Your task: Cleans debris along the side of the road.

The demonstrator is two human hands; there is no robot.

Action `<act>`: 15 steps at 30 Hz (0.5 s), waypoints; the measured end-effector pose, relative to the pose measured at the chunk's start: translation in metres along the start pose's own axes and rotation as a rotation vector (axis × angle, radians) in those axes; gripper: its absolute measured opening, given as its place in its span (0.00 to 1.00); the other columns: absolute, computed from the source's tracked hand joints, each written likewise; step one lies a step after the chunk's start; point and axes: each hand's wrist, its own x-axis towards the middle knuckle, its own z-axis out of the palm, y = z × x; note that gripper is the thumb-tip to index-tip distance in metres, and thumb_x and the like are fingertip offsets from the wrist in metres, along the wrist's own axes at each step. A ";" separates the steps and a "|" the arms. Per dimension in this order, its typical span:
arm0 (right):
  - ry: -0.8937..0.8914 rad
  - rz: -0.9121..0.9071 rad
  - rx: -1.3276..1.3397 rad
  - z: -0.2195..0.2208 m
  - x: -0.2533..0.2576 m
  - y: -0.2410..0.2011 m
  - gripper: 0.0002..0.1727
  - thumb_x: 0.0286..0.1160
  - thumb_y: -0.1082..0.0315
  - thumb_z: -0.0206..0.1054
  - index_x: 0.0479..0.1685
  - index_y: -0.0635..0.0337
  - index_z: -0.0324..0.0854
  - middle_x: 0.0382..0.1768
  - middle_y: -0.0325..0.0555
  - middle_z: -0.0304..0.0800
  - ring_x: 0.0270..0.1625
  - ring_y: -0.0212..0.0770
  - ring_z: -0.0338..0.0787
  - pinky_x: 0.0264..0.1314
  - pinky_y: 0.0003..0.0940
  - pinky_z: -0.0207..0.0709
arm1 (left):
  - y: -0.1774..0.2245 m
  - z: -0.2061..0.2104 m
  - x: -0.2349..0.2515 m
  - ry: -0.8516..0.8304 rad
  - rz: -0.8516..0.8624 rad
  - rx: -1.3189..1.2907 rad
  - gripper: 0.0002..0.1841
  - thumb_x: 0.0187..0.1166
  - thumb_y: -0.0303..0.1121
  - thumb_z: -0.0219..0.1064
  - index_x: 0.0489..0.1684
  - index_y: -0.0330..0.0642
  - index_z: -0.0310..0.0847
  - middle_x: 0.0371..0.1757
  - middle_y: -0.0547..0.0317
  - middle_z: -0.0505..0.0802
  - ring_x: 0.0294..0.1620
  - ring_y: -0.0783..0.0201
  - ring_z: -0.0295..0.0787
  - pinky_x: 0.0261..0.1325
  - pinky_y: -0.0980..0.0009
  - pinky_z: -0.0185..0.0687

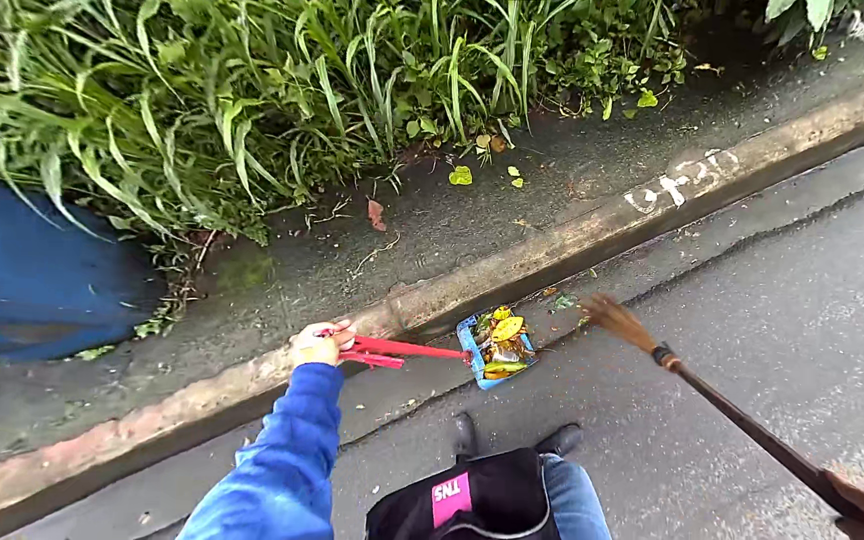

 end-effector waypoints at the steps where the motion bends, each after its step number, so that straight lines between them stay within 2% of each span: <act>1: -0.023 0.034 0.051 0.024 0.015 -0.023 0.35 0.77 0.62 0.70 0.88 0.45 0.72 0.64 0.75 0.88 0.66 0.81 0.86 0.62 0.84 0.72 | -0.010 -0.019 0.006 0.011 -0.012 -0.031 0.16 0.73 0.15 0.68 0.59 0.31 0.78 0.58 0.47 0.90 0.41 0.68 0.84 0.46 0.66 0.82; 2: -0.025 0.068 0.076 0.048 0.027 -0.056 0.33 0.76 0.62 0.71 0.85 0.47 0.75 0.63 0.75 0.89 0.64 0.80 0.87 0.62 0.83 0.73 | -0.020 -0.036 0.011 0.021 -0.021 -0.041 0.16 0.73 0.14 0.69 0.58 0.32 0.78 0.55 0.49 0.90 0.39 0.69 0.83 0.44 0.67 0.82; 4: -0.071 0.118 0.050 0.087 0.041 -0.135 0.31 0.80 0.61 0.67 0.85 0.49 0.73 0.67 0.70 0.88 0.68 0.74 0.87 0.67 0.77 0.75 | -0.035 -0.062 0.023 0.053 -0.025 -0.039 0.16 0.71 0.15 0.70 0.57 0.31 0.79 0.55 0.49 0.91 0.42 0.68 0.85 0.48 0.65 0.83; 6: -0.185 0.045 -0.051 0.112 0.032 -0.211 0.33 0.80 0.60 0.64 0.89 0.44 0.70 0.72 0.64 0.86 0.73 0.68 0.86 0.72 0.74 0.75 | -0.039 -0.078 0.030 0.073 -0.007 -0.037 0.16 0.71 0.14 0.71 0.57 0.28 0.80 0.57 0.45 0.90 0.47 0.63 0.86 0.55 0.61 0.83; 8: -0.300 -0.082 -0.119 0.126 0.006 -0.269 0.34 0.83 0.59 0.62 0.92 0.38 0.66 0.76 0.60 0.84 0.77 0.65 0.83 0.75 0.73 0.72 | -0.043 -0.085 0.034 0.083 0.060 -0.056 0.16 0.68 0.14 0.73 0.55 0.25 0.80 0.56 0.42 0.91 0.49 0.62 0.88 0.58 0.61 0.84; 9: -0.332 -0.136 -0.119 0.125 -0.006 -0.283 0.34 0.84 0.57 0.61 0.92 0.35 0.64 0.77 0.58 0.83 0.78 0.64 0.82 0.77 0.72 0.71 | -0.047 -0.083 0.035 0.078 0.108 -0.070 0.17 0.67 0.14 0.74 0.54 0.25 0.80 0.55 0.42 0.91 0.52 0.61 0.90 0.62 0.61 0.84; 11: -0.342 -0.194 -0.052 0.113 -0.023 -0.286 0.32 0.87 0.54 0.61 0.92 0.30 0.65 0.78 0.54 0.84 0.79 0.61 0.82 0.79 0.71 0.70 | -0.051 -0.079 0.038 0.047 0.170 -0.065 0.18 0.66 0.17 0.78 0.54 0.24 0.81 0.55 0.38 0.92 0.58 0.54 0.90 0.69 0.55 0.81; 13: -0.314 -0.221 0.035 0.092 -0.042 -0.264 0.31 0.87 0.53 0.63 0.90 0.33 0.69 0.76 0.54 0.85 0.78 0.62 0.83 0.79 0.72 0.69 | -0.050 -0.074 0.041 -0.004 0.186 -0.020 0.18 0.67 0.20 0.79 0.55 0.25 0.82 0.56 0.37 0.92 0.62 0.49 0.89 0.73 0.51 0.78; 15: -0.261 -0.208 0.099 0.075 -0.069 -0.242 0.30 0.86 0.54 0.65 0.89 0.39 0.71 0.72 0.59 0.88 0.74 0.67 0.85 0.76 0.75 0.70 | -0.044 -0.073 0.044 -0.041 0.158 0.033 0.18 0.68 0.23 0.79 0.54 0.28 0.84 0.56 0.37 0.92 0.64 0.45 0.88 0.74 0.45 0.75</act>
